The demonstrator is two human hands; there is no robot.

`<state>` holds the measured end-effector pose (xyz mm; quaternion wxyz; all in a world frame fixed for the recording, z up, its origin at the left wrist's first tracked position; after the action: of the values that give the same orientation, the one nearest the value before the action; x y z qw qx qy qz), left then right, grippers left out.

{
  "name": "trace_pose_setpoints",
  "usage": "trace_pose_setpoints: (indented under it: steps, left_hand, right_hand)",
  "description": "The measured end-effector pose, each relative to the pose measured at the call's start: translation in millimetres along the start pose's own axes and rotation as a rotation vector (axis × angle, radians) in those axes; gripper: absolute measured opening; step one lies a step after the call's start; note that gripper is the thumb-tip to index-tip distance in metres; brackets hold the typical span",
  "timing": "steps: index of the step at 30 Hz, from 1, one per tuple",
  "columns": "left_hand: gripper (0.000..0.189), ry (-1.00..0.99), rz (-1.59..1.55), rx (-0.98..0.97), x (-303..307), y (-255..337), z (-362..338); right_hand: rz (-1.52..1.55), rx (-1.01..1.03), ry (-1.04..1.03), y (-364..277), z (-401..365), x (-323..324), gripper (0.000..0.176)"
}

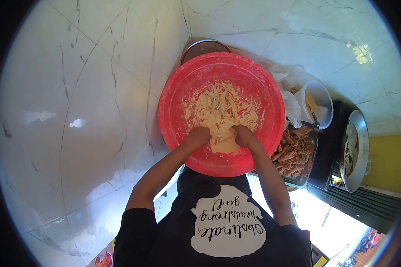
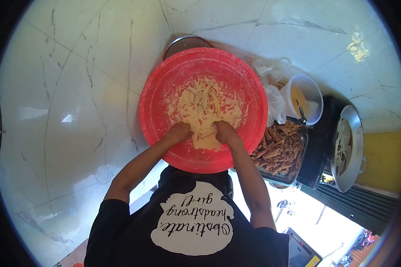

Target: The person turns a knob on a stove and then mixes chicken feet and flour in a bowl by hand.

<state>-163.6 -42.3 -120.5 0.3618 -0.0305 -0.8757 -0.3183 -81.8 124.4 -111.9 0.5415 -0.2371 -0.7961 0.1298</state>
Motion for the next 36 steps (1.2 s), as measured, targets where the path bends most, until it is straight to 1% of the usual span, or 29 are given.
trace_pose_setpoints:
  steps: [2, 3, 4, 5, 6, 8, 9, 10, 11, 12, 13, 14, 15, 16, 17, 18, 20, 22, 23, 24, 25, 26, 27, 29, 31, 32, 33, 35, 36]
  left_hand:
    - [0.030, -0.317, 0.132, -0.159, -31, 1, 4]
    - [0.030, -0.316, 0.132, -0.159, -41, -3, 8]
    - [0.027, -0.412, 0.027, -0.373, -54, 3, 8]
    - [0.025, -0.507, -0.080, -0.587, -63, 9, 6]
    - [0.025, -0.508, -0.079, -0.588, -60, 10, 7]
    - [0.028, -0.547, -0.316, -0.381, -53, 9, 12]
    - [0.028, -0.552, -0.315, -0.383, -51, 12, 10]
    - [0.028, -0.277, -0.157, -0.433, -39, 13, 10]
    - [0.028, 0.002, 0.001, -0.473, -27, 15, 7]
    - [0.028, 0.003, 0.000, -0.469, -25, 14, 6]
    - [0.031, -0.174, -0.036, -0.531, -31, 17, 3]
    - [0.034, -0.349, -0.073, -0.593, -36, 20, -1]
    - [0.034, -0.347, -0.075, -0.591, -36, 23, -3]
    - [0.033, -0.449, -0.050, -0.538, -43, 26, -8]
    - [0.031, -0.552, -0.023, -0.484, -49, 27, -13]
    - [0.031, -0.553, -0.023, -0.483, -56, 25, -12]
    - [0.026, -0.417, 0.017, -0.550, -67, 21, -6]
    - [0.024, -0.383, -0.003, -0.540, -68, 21, -6]
    - [0.022, -0.351, -0.022, -0.527, -67, 21, -5]
    - [0.022, -0.351, -0.022, -0.527, -67, 21, -3]
    - [0.021, -0.401, -0.002, -0.493, -67, 20, 0]
    - [0.021, -0.450, 0.018, -0.458, -68, 19, 3]
    - [0.021, -0.450, 0.019, -0.458, -69, 17, 5]
    - [0.025, -0.475, -0.123, -0.525, -69, 15, 8]
    - [0.029, -0.490, -0.159, -0.538, -67, 15, 7]
    - [0.034, -0.504, -0.198, -0.551, -66, 15, 6]
    - [0.034, -0.504, -0.198, -0.550, -62, 19, 2]
    - [0.039, -0.477, -0.135, -0.469, -48, 29, -7]
    - [0.039, -0.479, -0.133, -0.469, -47, 28, -8]
  right_hand:
    - [0.023, -0.012, 0.010, -4, 2, 2, 0.035]
    - [-0.013, -0.006, -0.060, -8, 2, 0, 0.035]
    - [-0.048, -0.003, -0.130, -10, 2, -3, 0.036]
    - [-0.049, -0.005, -0.130, -10, 1, -5, 0.036]
    - [-0.058, 0.013, -0.158, -12, -1, -9, 0.036]
    - [-0.064, 0.026, -0.184, -12, -2, -13, 0.037]
    - [-0.058, -0.020, -0.268, -14, -4, -13, 0.037]
    - [-0.053, -0.063, -0.354, -16, -7, -14, 0.038]
    - [-0.052, -0.062, -0.356, -20, -9, -11, 0.038]
    - [-0.058, -0.063, -0.405, -25, -11, -10, 0.036]
    - [-0.067, -0.064, -0.455, -27, -12, -11, 0.036]
    - [-0.071, -0.062, -0.458, -29, -10, -11, 0.036]
    - [-0.087, -0.089, -0.547, -29, -10, -14, 0.035]
    - [-0.103, -0.117, -0.636, -28, -11, -17, 0.034]
    - [-0.104, -0.117, -0.638, -27, -11, -18, 0.034]
    - [-0.091, -0.119, -0.644, -26, -12, -20, 0.034]
    - [-0.078, -0.122, -0.649, -22, -12, -23, 0.034]
    - [-0.035, -0.054, -0.680, -19, -11, -25, 0.040]
    - [-0.035, -0.055, -0.679, -17, -12, -26, 0.040]
    - [-0.023, -0.023, -0.621, -18, -13, -25, 0.040]
    - [-0.011, 0.008, -0.563, -20, -13, -22, 0.041]
    - [-0.010, 0.008, -0.562, -20, -13, -22, 0.041]
    - [-0.062, -0.024, -0.562, -27, -14, -14, 0.039]
    - [-0.112, -0.056, -0.560, -29, -14, -11, 0.038]
    - [-0.146, -0.061, -0.533, -26, -13, -13, 0.028]
    - [-0.145, -0.060, -0.533, -25, -12, -14, 0.028]
    - [-0.113, -0.062, -0.562, -23, -12, -15, 0.028]
    - [-0.080, -0.064, -0.588, -17, -11, -19, 0.028]
    - [-0.081, -0.063, -0.549, -13, -8, -22, 0.026]
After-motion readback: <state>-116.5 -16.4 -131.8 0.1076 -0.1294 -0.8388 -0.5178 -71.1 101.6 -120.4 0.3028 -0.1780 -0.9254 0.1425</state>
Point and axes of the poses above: each hand's wrist, its own z-axis towards the middle knuckle, its own x-axis out of the back of the hand, y = z × x, the point moved 4 cm from there along z, towards the middle knuckle, and after that the axes turned 6 degrees about -z, right-handed, at the moved point
